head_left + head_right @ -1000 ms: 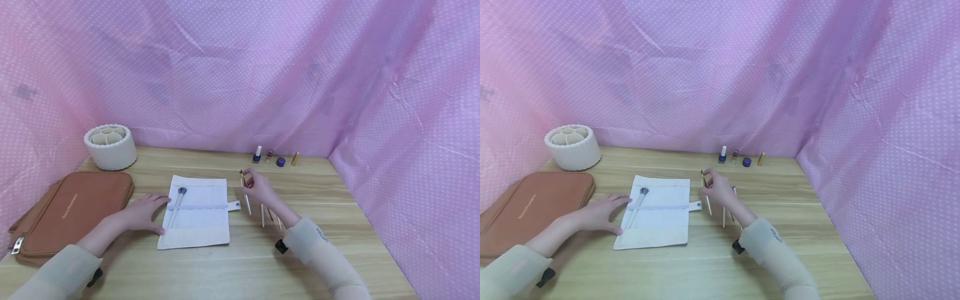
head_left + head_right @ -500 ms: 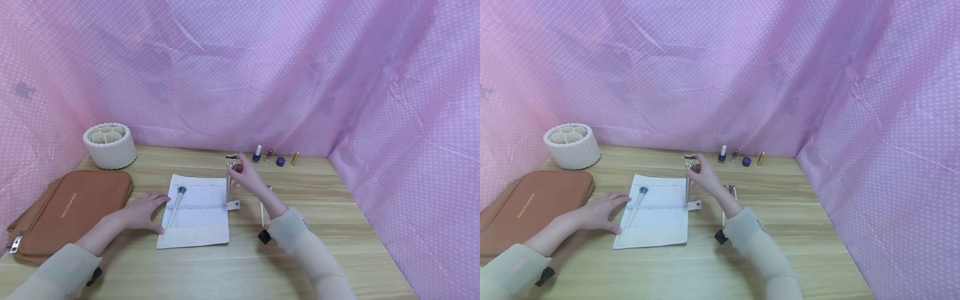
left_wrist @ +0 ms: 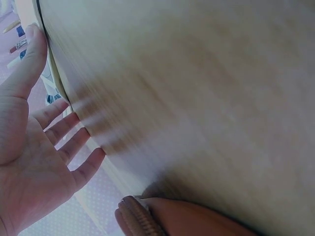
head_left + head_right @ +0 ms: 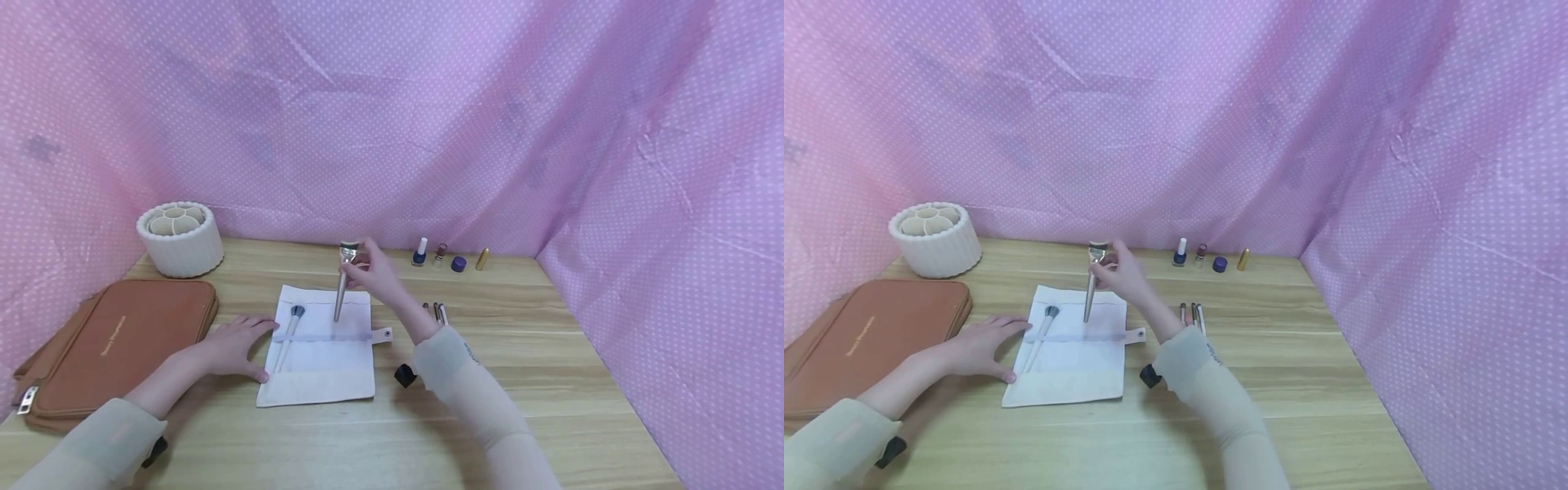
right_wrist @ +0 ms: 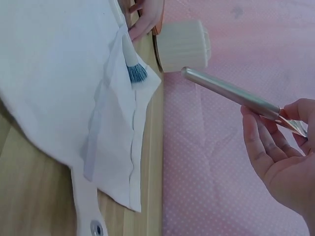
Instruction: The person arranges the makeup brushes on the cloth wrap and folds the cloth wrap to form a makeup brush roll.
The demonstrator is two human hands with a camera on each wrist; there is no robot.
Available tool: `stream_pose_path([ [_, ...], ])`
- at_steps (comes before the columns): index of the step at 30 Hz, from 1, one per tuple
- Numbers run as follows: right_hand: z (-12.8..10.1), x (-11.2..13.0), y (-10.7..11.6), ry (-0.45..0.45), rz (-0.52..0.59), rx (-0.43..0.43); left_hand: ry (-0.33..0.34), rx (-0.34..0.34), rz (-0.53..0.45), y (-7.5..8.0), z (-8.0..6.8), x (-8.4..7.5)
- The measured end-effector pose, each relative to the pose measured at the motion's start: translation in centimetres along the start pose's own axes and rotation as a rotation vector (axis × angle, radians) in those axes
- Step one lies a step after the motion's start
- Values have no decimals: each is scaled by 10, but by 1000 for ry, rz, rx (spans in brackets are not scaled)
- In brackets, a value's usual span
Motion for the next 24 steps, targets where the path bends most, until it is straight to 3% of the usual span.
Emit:
stream_pose_path([
  [7, 10, -17, -24, -16, 119, 36, 1, 2, 2, 1, -2, -2],
  [12, 15, -35, -36, -80, 163, 50, 8, 7, -7, 3, -2, -5],
  [24, 22, -67, -46, -189, 252, 75, 20, 2, -4, -1, -1, -1],
])
Point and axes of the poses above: each hand's wrist, its own z-axis towards the middle knuckle, its own y-axis out of the back of the hand, x = y × z, the point moved 7 cm from there along z, towards the middle knuckle, and after that the axes turned 1 degree about -y, right-handed, at the moved point
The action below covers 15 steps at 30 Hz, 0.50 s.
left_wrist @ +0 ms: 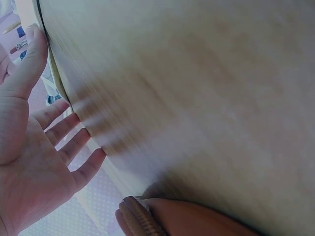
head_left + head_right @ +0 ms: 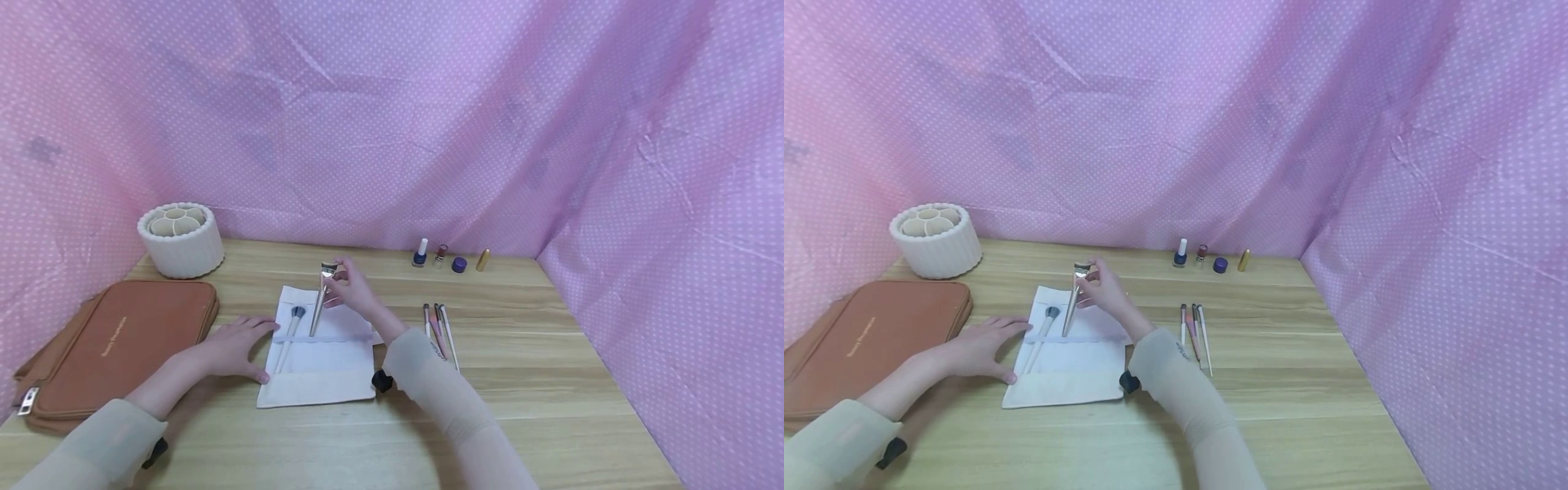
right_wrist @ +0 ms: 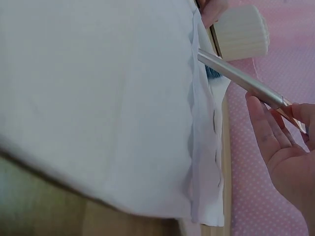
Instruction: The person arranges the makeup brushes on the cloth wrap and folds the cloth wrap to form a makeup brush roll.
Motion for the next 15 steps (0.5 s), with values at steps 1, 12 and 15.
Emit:
stream_pose_path([
  [1, 2, -2, 1, -7, 2, -8, 0, -1, 0, 0, 0, 0],
  [12, 9, -20, 6, -89, 0, -59, -4, 1, -2, 1, 0, -2],
  [15, 8, -27, 5, -124, 6, -48, 0, 5, -3, 1, 0, -1],
])
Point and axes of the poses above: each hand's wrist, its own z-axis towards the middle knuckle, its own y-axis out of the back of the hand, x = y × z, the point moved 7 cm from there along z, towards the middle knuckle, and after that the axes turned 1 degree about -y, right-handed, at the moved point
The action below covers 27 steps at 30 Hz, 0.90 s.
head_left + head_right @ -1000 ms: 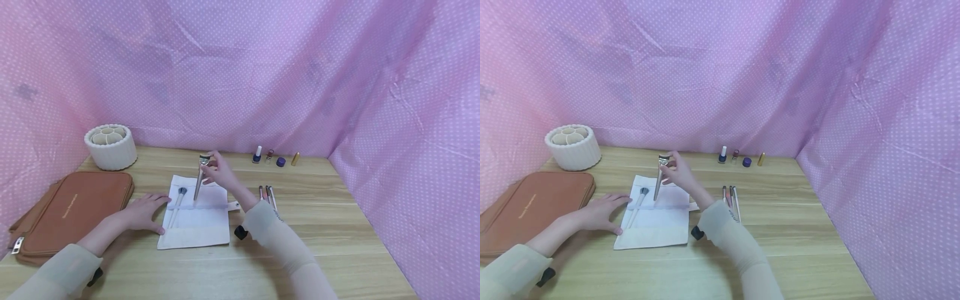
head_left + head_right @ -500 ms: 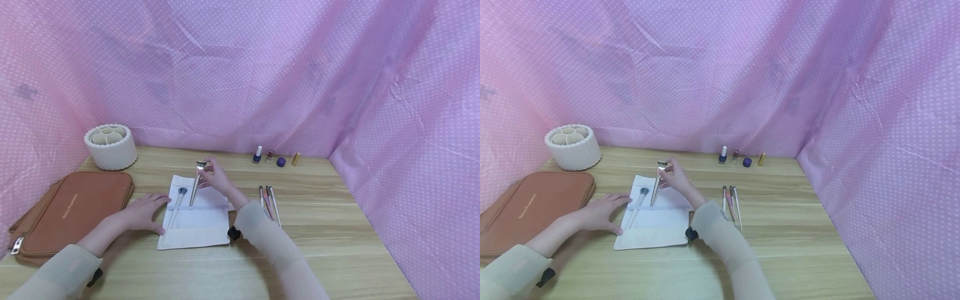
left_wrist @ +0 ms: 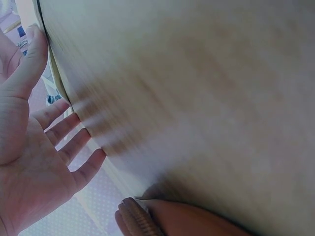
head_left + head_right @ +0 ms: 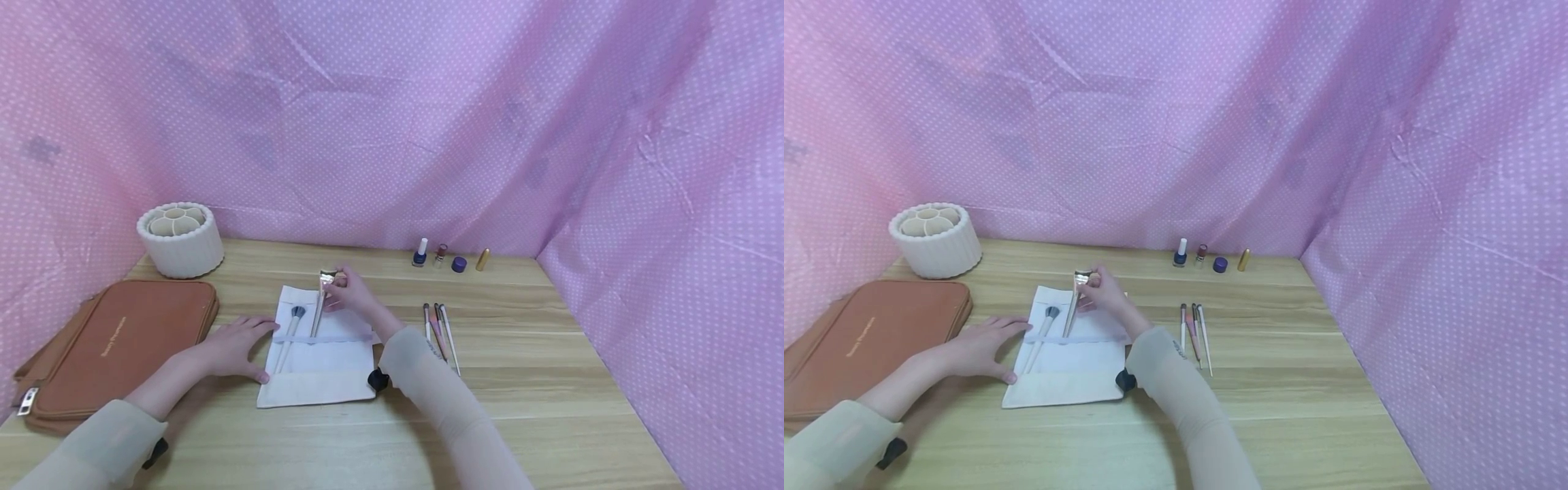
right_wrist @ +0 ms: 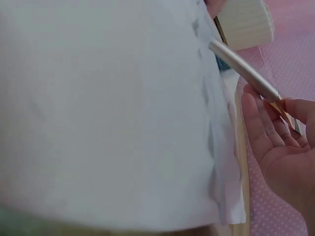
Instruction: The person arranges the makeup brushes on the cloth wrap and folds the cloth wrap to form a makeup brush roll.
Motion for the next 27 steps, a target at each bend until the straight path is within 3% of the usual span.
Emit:
stream_pose_path([
  [8, -3, -10, -6, -16, -130, 64, -8, -13, 10, -1, 0, 2],
  [21, -7, -12, -13, 77, -545, 175, -13, -11, 19, -2, 1, 2],
  [27, -10, -14, -17, 72, -653, 206, -13, -15, 20, -2, 1, 3],
])
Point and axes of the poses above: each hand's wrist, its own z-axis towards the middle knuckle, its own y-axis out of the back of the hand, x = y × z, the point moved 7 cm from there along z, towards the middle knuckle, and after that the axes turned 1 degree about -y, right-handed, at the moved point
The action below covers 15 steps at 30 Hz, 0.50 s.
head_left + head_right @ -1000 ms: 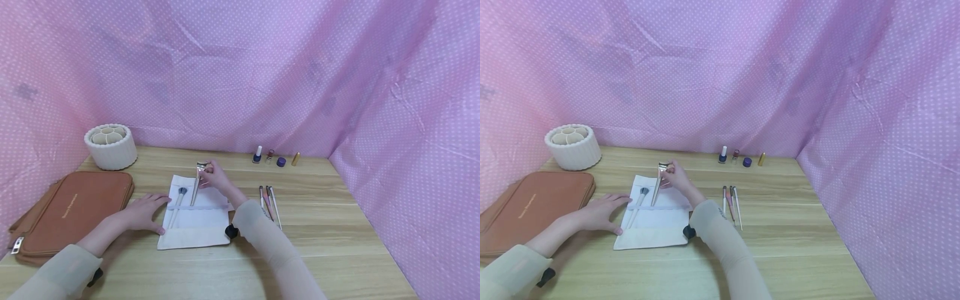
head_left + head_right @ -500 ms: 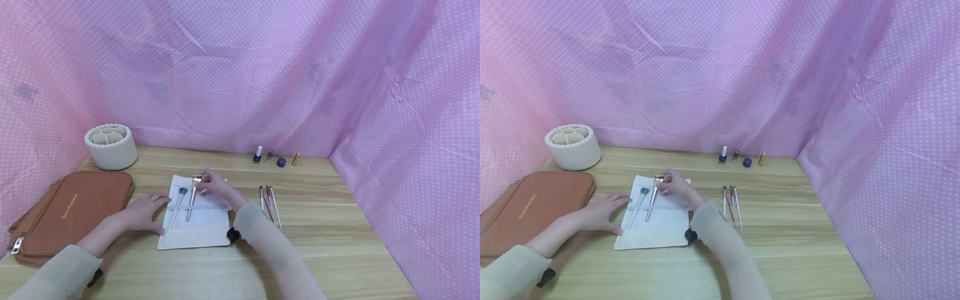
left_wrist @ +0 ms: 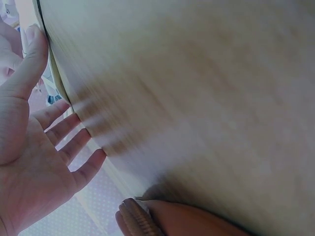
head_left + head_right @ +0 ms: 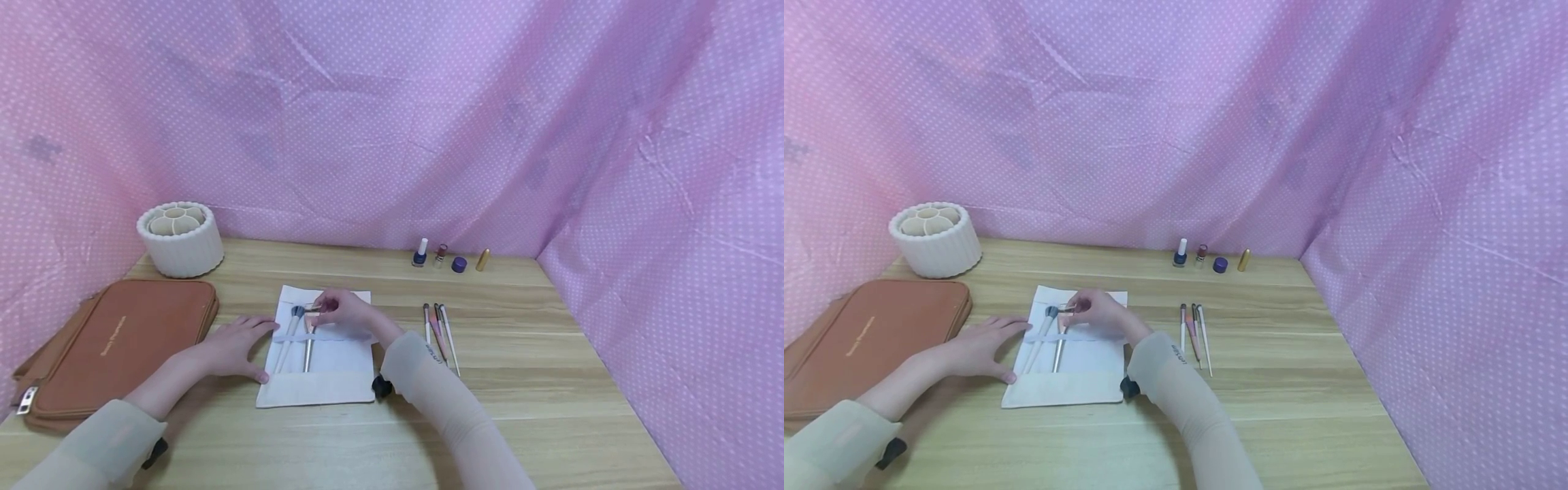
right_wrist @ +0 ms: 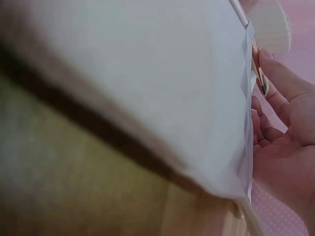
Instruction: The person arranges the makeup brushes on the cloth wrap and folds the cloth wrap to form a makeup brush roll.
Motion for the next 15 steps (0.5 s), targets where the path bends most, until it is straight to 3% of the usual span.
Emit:
stream_pose_path([
  [7, -4, 0, -6, -14, -41, 24, 3, 4, -4, 1, 0, -1],
  [15, -8, 14, 5, 57, -146, 9, 5, -1, -2, 1, 0, -1],
])
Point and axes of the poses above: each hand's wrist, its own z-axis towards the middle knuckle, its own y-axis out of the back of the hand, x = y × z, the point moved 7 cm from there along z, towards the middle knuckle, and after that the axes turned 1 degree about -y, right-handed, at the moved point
